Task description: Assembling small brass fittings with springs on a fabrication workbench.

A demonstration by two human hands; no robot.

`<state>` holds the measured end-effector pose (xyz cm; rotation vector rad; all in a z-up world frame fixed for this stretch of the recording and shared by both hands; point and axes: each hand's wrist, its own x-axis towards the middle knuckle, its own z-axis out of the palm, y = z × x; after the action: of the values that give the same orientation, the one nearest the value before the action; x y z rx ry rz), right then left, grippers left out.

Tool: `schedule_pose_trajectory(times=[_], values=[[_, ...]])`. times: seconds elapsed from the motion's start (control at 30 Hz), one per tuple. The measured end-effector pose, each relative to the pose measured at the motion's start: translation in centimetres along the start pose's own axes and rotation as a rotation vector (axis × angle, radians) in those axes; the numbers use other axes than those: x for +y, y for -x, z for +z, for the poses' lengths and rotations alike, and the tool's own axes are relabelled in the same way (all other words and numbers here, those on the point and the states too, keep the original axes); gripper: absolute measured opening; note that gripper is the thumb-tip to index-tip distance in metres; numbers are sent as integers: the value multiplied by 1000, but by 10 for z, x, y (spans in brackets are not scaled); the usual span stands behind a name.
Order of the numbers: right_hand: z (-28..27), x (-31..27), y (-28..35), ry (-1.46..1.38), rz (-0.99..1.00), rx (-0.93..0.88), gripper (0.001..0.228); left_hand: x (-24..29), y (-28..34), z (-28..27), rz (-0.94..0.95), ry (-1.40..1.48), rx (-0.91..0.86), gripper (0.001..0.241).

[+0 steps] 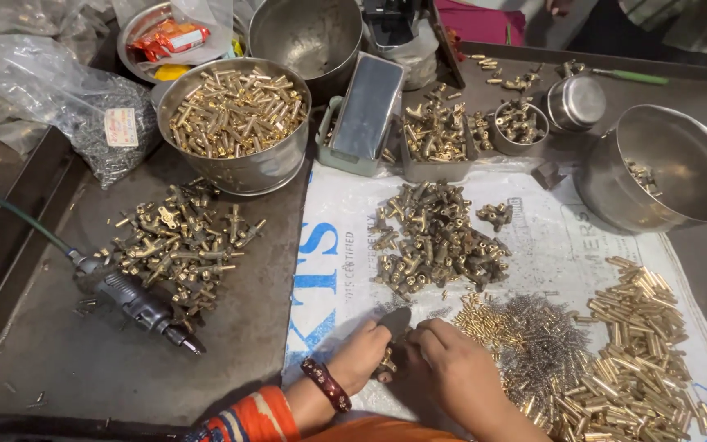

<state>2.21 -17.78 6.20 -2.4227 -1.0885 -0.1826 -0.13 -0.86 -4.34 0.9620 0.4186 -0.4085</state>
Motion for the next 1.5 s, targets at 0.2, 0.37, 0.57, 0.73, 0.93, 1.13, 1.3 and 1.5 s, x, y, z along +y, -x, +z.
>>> schedule_pose_trajectory(times=[0.2, 0.37, 0.57, 0.73, 0.93, 1.13, 1.3, 1.5], values=[[3, -1, 3, 8, 27, 4, 19, 3, 3, -1, -5, -84, -18, 24], [1, 9, 3, -259, 349, -81, 18, 31, 26, 13, -14, -4, -123, 35], [-9, 7, 9, -386, 346, -411, 16, 31, 7, -14, 93, -29, -53, 38], [14, 38, 31, -77, 91, -565, 17, 46, 12, -12, 273, -15, 84, 35], [-42, 83, -24, 228, 544, -234, 23, 40, 21, -7, 237, -111, -146, 28], [-24, 106, -45, 224, 310, 187, 42, 40, 41, 17, 107, -436, -348, 16], [-23, 84, -46, 259, 457, 114, 42, 22, 17, 0, 117, -280, -342, 15], [-20, 102, -38, 172, 709, 13, 36, 44, 31, 10, 26, -449, -313, 20]])
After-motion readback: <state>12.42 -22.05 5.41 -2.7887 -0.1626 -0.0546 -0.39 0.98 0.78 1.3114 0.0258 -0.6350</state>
